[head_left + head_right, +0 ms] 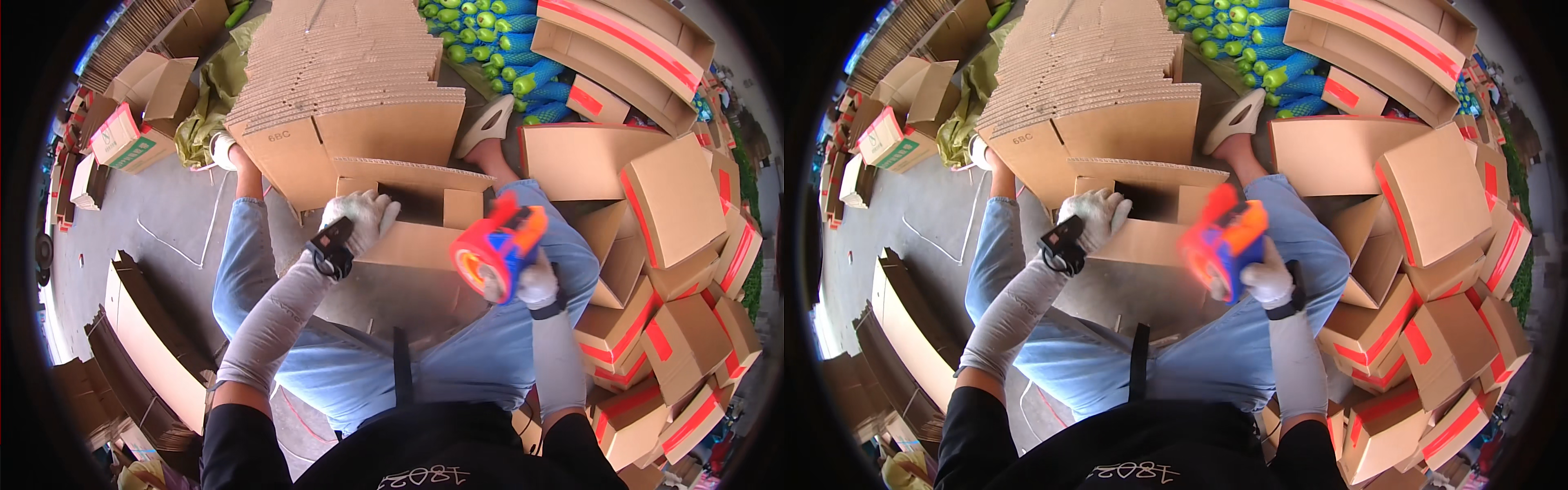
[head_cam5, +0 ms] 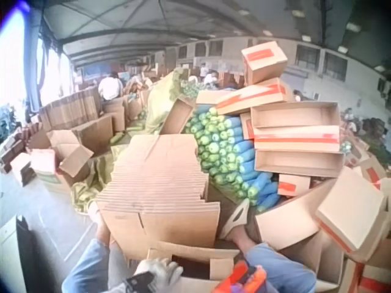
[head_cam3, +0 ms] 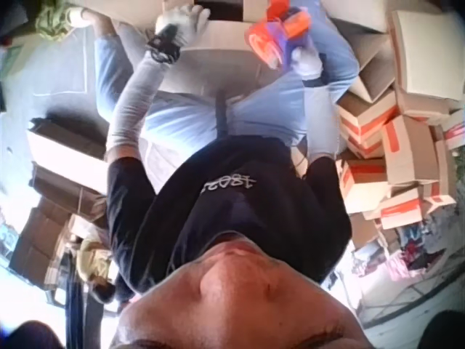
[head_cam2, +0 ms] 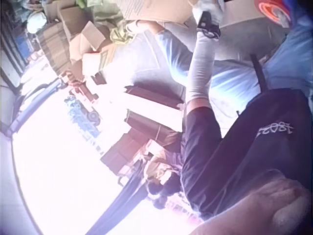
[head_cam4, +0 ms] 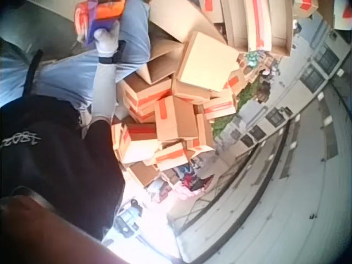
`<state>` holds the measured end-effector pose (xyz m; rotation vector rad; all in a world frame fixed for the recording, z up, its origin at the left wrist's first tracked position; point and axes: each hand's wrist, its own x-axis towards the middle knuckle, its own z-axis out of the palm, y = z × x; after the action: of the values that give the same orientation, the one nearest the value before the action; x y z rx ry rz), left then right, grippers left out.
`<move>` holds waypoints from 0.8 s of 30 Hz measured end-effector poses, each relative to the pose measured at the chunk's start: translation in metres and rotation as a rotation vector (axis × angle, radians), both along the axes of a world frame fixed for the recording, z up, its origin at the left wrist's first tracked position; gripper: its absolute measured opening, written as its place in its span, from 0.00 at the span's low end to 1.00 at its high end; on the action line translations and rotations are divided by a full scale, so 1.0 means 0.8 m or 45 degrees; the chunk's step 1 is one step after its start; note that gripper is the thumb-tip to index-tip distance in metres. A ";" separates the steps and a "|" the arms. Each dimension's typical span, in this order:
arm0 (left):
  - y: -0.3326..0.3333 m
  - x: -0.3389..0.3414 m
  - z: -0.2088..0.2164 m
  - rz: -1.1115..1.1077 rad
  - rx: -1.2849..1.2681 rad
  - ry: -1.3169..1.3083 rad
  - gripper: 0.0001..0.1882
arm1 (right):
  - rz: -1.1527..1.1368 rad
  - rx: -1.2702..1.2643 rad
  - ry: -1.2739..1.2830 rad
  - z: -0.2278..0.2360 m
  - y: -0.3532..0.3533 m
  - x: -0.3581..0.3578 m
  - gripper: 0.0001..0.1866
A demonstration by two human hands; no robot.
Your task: The person is assembling cardboard boxes and sealing them using a hand-held tape dispenser.
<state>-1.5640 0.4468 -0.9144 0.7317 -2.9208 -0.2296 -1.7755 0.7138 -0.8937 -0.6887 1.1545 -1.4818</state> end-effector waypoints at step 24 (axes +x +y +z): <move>0.070 0.000 0.004 0.106 0.008 0.076 0.38 | 0.392 0.189 0.036 0.036 -0.046 -0.020 0.33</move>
<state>-1.5636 0.5032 -0.9109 0.8302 -2.8276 -0.2479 -1.7918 0.6768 -0.8650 -0.7490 1.1115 -1.1205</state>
